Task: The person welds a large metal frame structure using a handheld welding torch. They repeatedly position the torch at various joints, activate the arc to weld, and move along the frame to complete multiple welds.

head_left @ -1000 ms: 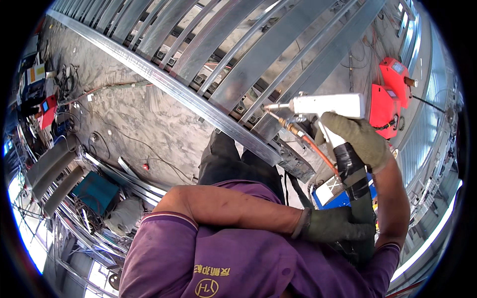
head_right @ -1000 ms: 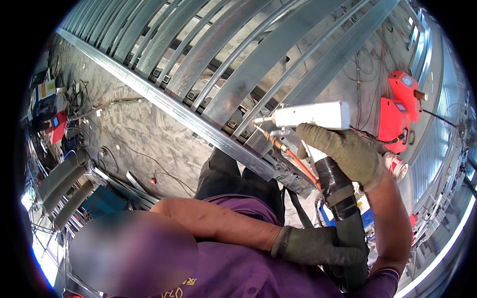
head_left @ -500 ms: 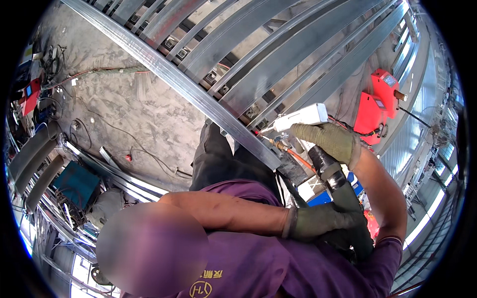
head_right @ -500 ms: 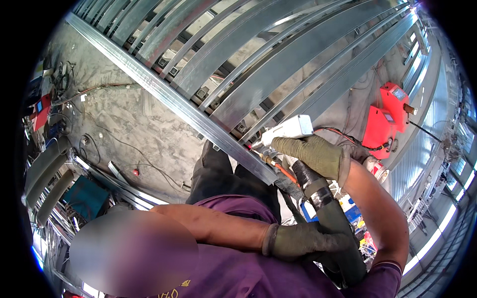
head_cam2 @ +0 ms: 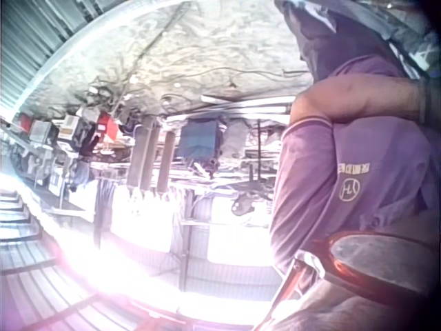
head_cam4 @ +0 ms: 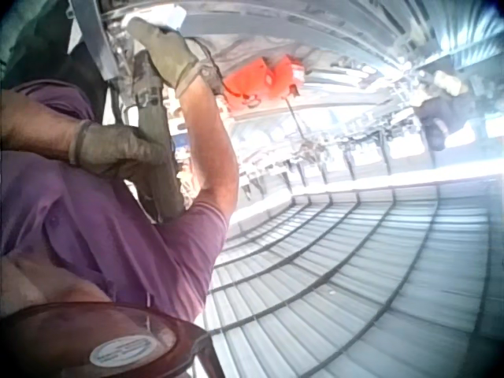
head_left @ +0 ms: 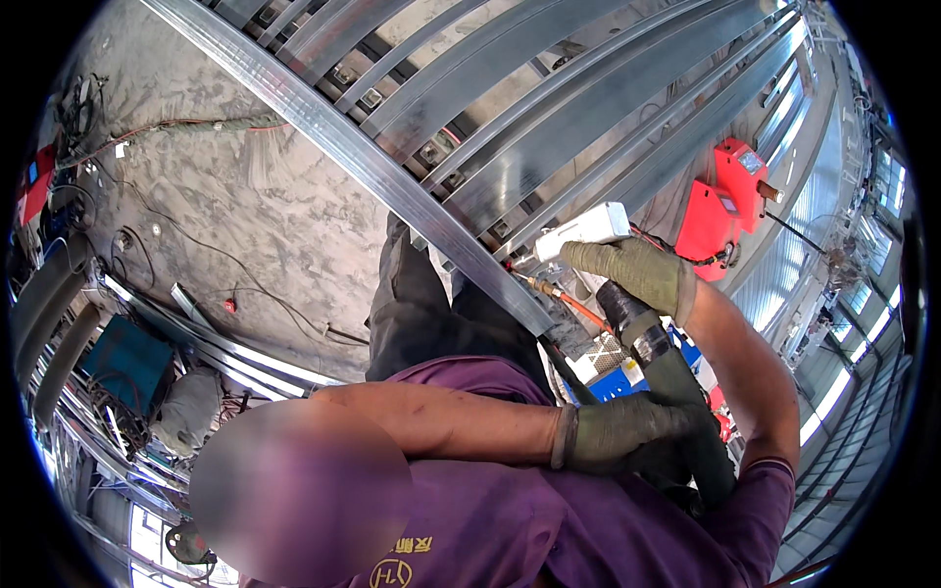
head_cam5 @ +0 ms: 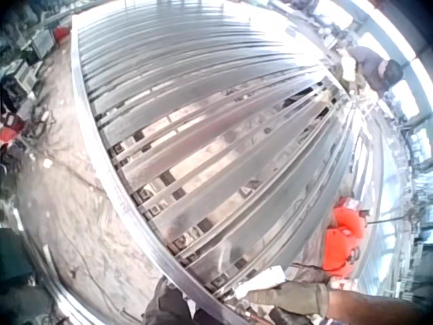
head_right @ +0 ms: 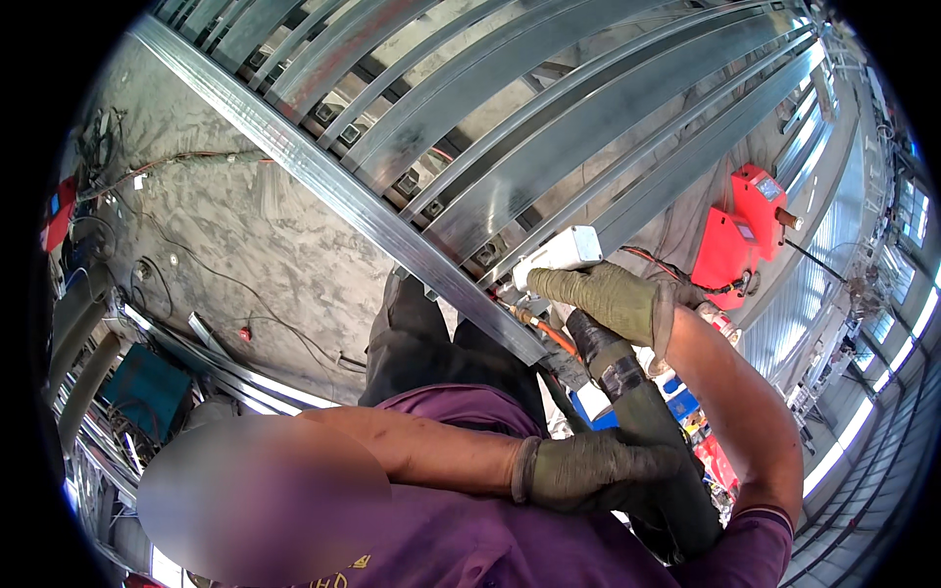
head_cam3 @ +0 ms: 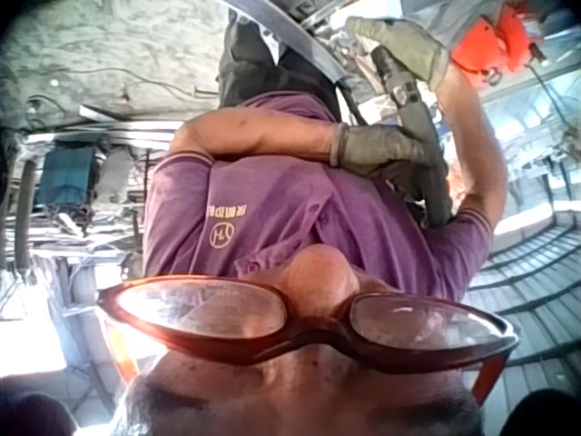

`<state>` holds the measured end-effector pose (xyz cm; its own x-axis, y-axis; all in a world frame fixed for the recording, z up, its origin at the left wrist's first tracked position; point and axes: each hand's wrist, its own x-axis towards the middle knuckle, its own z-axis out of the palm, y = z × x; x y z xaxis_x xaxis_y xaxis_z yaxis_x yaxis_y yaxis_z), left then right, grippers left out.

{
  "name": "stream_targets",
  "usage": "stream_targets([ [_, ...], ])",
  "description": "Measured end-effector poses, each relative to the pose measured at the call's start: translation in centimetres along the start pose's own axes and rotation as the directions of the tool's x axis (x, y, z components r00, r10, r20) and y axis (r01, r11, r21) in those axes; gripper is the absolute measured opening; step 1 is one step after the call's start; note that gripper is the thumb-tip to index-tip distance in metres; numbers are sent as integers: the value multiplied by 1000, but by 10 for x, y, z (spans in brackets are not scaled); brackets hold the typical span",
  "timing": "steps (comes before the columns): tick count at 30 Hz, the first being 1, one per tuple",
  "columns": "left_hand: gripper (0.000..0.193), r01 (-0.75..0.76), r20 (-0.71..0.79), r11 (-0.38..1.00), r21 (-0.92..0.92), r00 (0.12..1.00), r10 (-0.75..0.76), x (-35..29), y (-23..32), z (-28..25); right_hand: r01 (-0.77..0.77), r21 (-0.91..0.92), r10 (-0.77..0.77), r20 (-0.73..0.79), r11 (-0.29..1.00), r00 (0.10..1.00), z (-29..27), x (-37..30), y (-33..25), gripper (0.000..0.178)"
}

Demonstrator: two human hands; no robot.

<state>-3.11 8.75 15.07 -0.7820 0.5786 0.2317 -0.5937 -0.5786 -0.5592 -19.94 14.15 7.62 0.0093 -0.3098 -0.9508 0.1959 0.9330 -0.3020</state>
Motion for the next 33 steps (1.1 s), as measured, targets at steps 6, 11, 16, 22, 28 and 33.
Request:
stream_targets([
  [6,40,56,-32,998,-38,998,-58,-6,2,-1,-48,-102,50,14,994,999,2,1,-13,57],
  [11,42,41,-57,998,-55,997,-44,-7,0,-1,143,-153,-139,36,978,990,1,14,12,63],
  [16,46,61,-8,996,-60,998,-62,-8,5,-3,-54,-91,55,6,994,998,2,14,-4,72],
  [22,47,40,-22,993,-115,999,-43,-9,4,-1,-113,-33,113,13,993,994,6,8,-23,74],
  [28,49,28,37,997,-74,999,-25,-10,2,-5,-142,-62,143,14,988,990,6,7,-26,72],
  [33,45,46,32,996,-79,999,-43,-7,-2,-9,-90,-138,94,17,986,995,4,8,-17,68],
])
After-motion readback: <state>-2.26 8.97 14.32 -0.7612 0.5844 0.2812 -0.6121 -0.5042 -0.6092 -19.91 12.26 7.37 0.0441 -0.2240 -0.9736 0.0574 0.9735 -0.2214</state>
